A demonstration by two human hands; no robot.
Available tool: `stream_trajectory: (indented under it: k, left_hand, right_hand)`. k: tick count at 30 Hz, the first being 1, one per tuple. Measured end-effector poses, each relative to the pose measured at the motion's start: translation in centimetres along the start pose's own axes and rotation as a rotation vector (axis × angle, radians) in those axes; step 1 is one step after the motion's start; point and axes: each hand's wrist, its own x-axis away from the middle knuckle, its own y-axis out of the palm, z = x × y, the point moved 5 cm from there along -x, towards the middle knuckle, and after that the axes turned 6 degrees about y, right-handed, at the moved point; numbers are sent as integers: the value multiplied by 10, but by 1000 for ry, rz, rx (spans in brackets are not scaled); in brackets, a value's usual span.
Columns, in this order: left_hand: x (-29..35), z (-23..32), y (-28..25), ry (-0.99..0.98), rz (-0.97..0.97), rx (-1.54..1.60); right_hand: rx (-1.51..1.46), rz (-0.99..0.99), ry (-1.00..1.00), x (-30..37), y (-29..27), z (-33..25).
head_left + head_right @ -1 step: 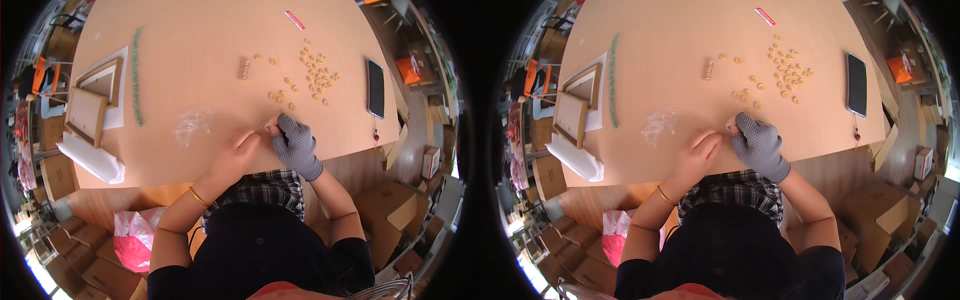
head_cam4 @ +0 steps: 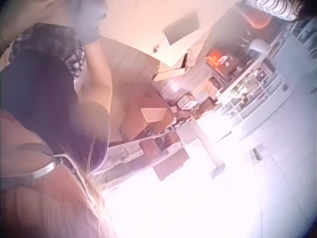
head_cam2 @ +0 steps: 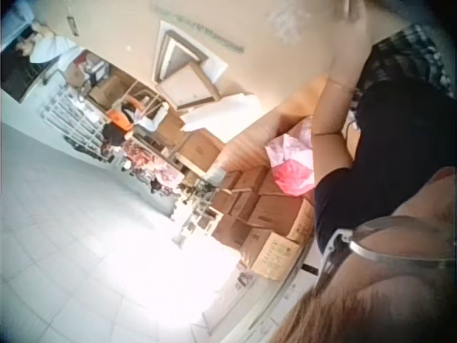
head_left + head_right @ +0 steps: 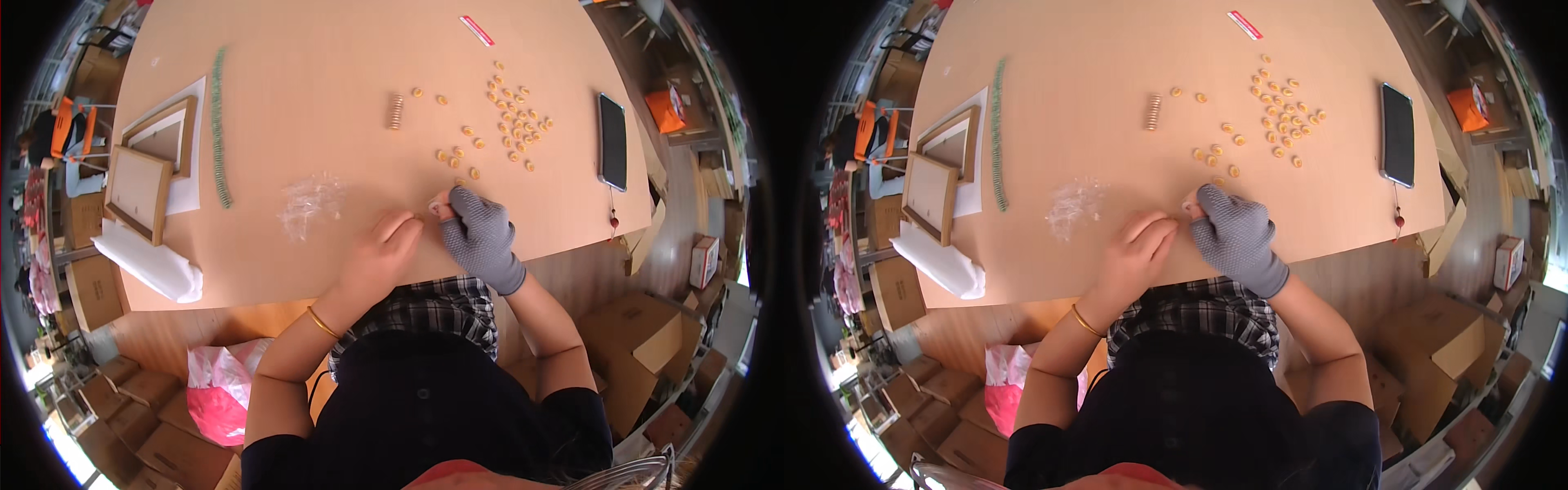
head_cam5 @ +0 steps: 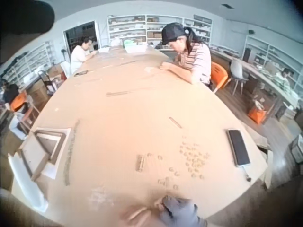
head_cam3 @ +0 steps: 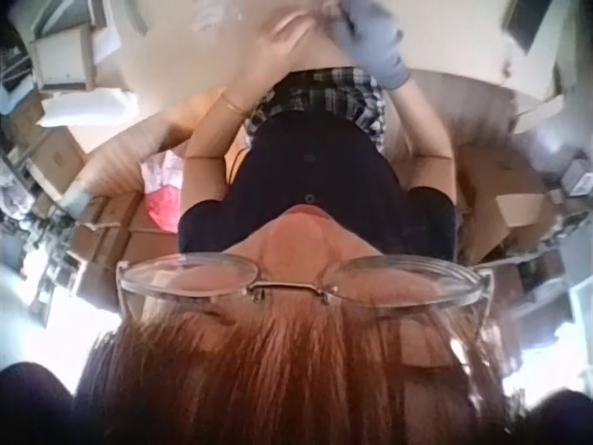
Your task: Manually fitting small yellow rings onto a plastic strip or component.
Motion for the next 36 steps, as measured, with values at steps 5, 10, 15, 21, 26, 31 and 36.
stream_trajectory:
  k: [5,10,15,21,26,31,36]
  left_hand:
    - [-5,3,-4,67,-5,-7]
    - [-7,3,-8,56,-13,-3]
    - [-9,3,-7,11,-14,2]
    - [-7,3,-5,52,-24,-6]
    - [-6,3,-4,60,-32,-35]
    - [-5,1,-3,70,-26,-40]
    - [-6,2,-3,69,-17,-43]
  right_hand:
    - [41,-44,-11,3,0,-6]
    - [80,-70,-43,-1,2,-15]
    - [10,-38,-28,-1,3,-11]
    - [79,-82,-40,-2,2,-14]
    - [118,-135,-66,-2,3,-11]
    - [45,-125,-32,-4,1,-13]
    - [53,-126,20,-4,2,-12]
